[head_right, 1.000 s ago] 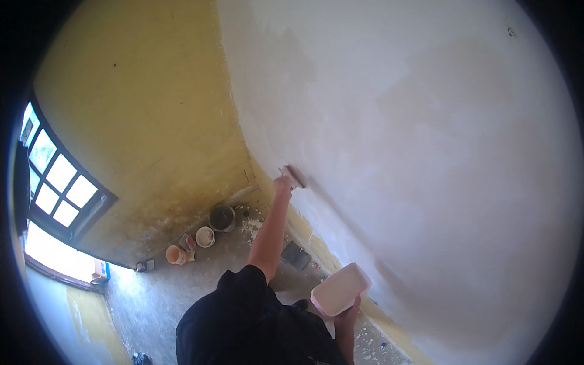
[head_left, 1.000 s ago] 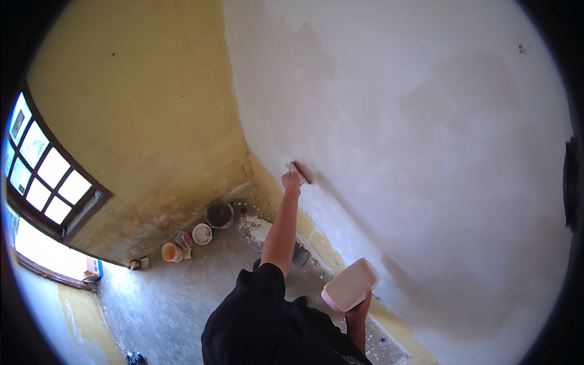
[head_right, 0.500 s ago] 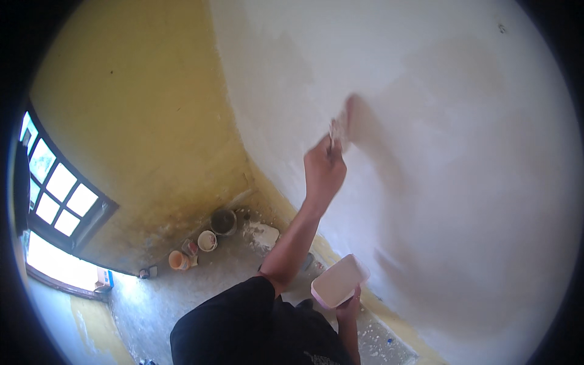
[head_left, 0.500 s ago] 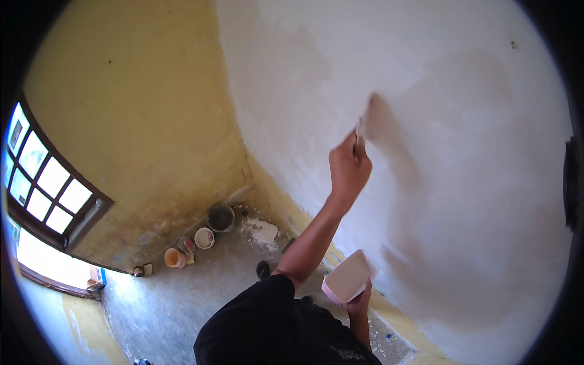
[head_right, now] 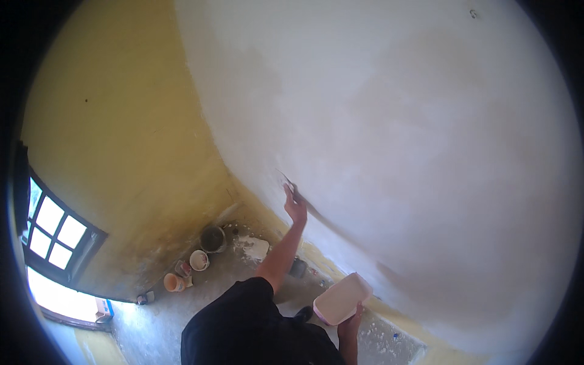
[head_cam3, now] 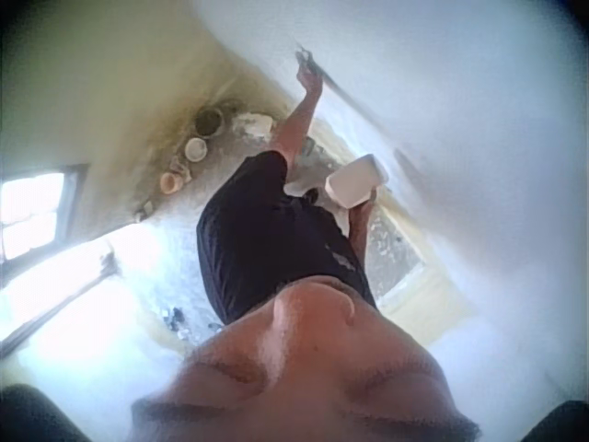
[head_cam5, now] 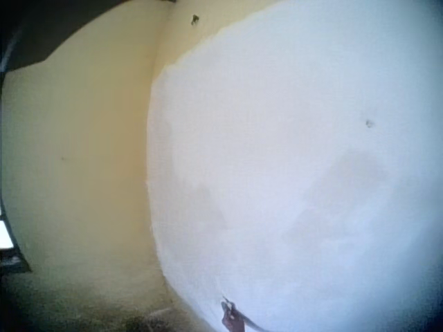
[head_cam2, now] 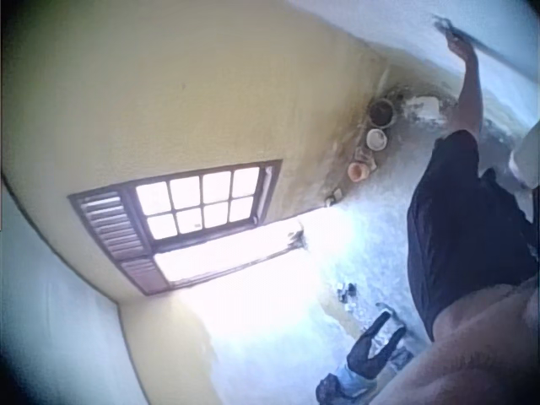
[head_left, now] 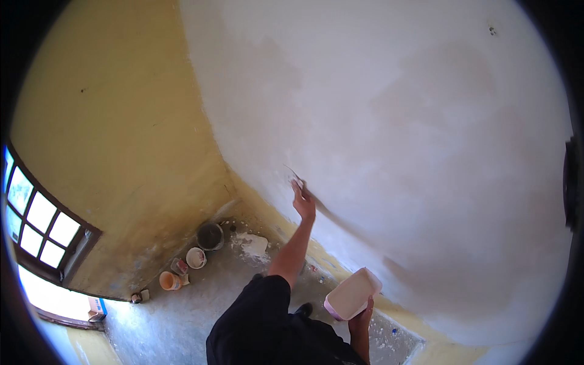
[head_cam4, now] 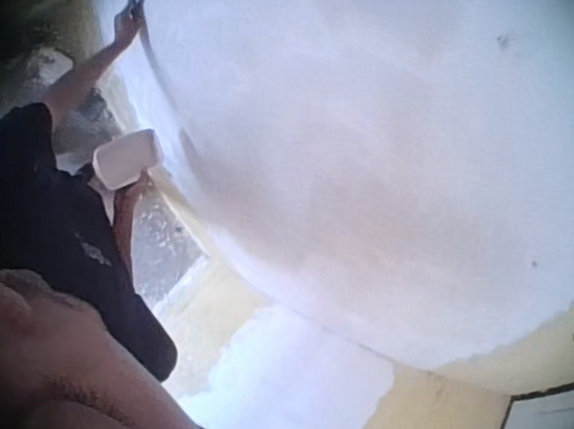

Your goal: The person applies plaster to a wall and ceiling corner using a putty knife and a plastic container.

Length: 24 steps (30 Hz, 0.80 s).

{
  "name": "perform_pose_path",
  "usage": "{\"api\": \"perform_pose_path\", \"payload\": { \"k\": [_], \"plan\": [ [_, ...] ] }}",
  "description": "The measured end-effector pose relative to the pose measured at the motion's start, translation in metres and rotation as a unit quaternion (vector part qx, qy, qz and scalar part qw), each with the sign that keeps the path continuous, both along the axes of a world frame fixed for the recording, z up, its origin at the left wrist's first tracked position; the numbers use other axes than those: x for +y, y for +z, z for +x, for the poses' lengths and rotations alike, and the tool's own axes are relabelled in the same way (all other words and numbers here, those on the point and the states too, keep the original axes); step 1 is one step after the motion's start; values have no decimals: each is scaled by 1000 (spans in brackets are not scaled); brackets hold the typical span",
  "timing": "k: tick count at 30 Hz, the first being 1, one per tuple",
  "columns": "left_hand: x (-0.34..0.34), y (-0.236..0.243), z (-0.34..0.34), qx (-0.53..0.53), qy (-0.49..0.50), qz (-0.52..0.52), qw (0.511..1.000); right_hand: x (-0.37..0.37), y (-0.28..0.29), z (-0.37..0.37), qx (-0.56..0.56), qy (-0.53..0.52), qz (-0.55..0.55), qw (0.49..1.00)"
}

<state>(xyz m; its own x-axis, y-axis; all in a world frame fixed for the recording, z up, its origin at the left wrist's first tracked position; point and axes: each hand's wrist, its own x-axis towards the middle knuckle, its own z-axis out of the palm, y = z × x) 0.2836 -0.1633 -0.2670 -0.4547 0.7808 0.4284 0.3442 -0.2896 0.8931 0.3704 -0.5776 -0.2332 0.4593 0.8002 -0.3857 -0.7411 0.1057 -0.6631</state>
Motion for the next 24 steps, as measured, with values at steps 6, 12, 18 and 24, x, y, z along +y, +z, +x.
{"api": "perform_pose_path", "payload": {
  "k": [6, 12, 18, 24],
  "plan": [
    [-137, -96, 4, 82, -233, -18, 969, -22, -2, 12, -12, -69, 1, 998],
    [3, -124, -119, -37, -17, -230, 972, 10, 11, -3, -15, -6, 26, 1000],
    [82, -19, -92, -182, 10, -224, 958, 16, 7, -7, 10, -13, 18, 1000],
    [-18, 138, -11, -135, -92, -17, 986, 5, -7, 7, -14, -24, 17, 999]
  ]
}}
